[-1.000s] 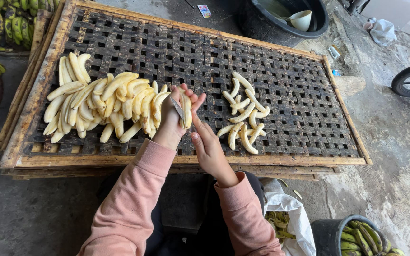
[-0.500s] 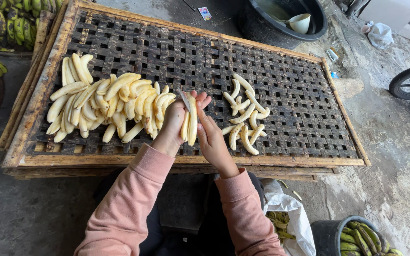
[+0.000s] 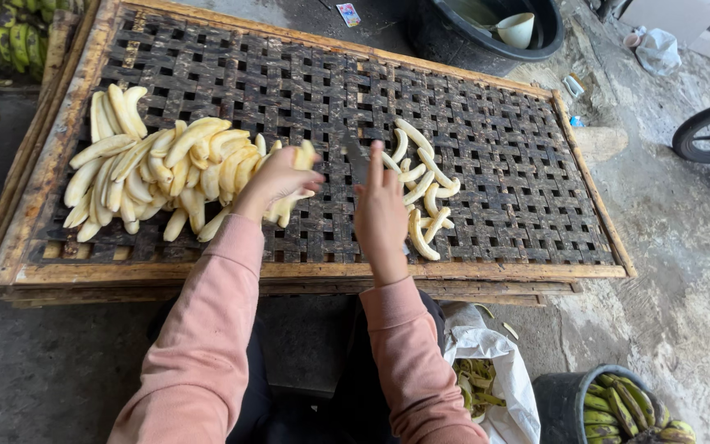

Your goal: The person sits at a woven bamboo tray and peels bananas one at a time with a small knife, holding each banana in one hand and cutting away the peel. Peeled bananas are placed in a pile on the left side of the tray and discarded peels drop into a bag below.

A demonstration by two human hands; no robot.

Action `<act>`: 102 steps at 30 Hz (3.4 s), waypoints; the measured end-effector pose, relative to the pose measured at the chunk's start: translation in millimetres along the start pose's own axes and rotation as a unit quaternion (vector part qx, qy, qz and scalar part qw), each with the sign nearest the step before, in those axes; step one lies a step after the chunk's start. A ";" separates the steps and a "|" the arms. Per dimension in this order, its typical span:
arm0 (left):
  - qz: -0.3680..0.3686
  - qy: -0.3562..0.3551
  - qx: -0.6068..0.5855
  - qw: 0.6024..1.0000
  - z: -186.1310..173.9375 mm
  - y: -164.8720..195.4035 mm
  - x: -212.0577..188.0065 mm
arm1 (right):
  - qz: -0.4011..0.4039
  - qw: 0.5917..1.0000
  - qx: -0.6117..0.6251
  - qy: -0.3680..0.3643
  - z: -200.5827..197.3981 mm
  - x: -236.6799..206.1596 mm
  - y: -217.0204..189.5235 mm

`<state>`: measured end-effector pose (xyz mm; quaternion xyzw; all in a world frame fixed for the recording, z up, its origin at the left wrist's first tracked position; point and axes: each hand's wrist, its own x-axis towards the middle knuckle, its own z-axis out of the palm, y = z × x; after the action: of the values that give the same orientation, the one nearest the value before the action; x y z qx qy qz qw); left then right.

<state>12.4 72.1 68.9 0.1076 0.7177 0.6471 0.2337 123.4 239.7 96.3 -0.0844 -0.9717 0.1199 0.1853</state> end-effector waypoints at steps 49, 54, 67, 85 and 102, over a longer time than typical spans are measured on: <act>0.260 0.161 -0.578 0.756 35.9 4.7 -1.9 | -0.062 0.808 0.543 -0.222 -36.7 -67.9 -29.2; 0.268 0.153 -0.584 0.751 32.6 10.1 -9.6 | -0.092 0.817 0.534 -0.198 -31.2 -67.4 -28.7; 0.085 0.082 -0.561 0.819 58.1 15.4 -38.8 | -0.230 0.856 0.459 -0.067 -21.9 -51.7 -19.8; 0.114 0.073 -0.531 0.837 63.6 2.1 -52.9 | -0.162 0.936 0.309 -0.045 -11.0 -33.0 -23.9; 0.191 0.155 0.359 0.900 138.5 -1.7 121.5 | 0.139 0.958 0.121 0.219 -72.3 -49.9 100.1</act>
<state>-27.1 249.1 36.0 0.2173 0.8944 0.3859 -0.0628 208.7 339.6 118.2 -0.2199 -0.8642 0.2400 0.3837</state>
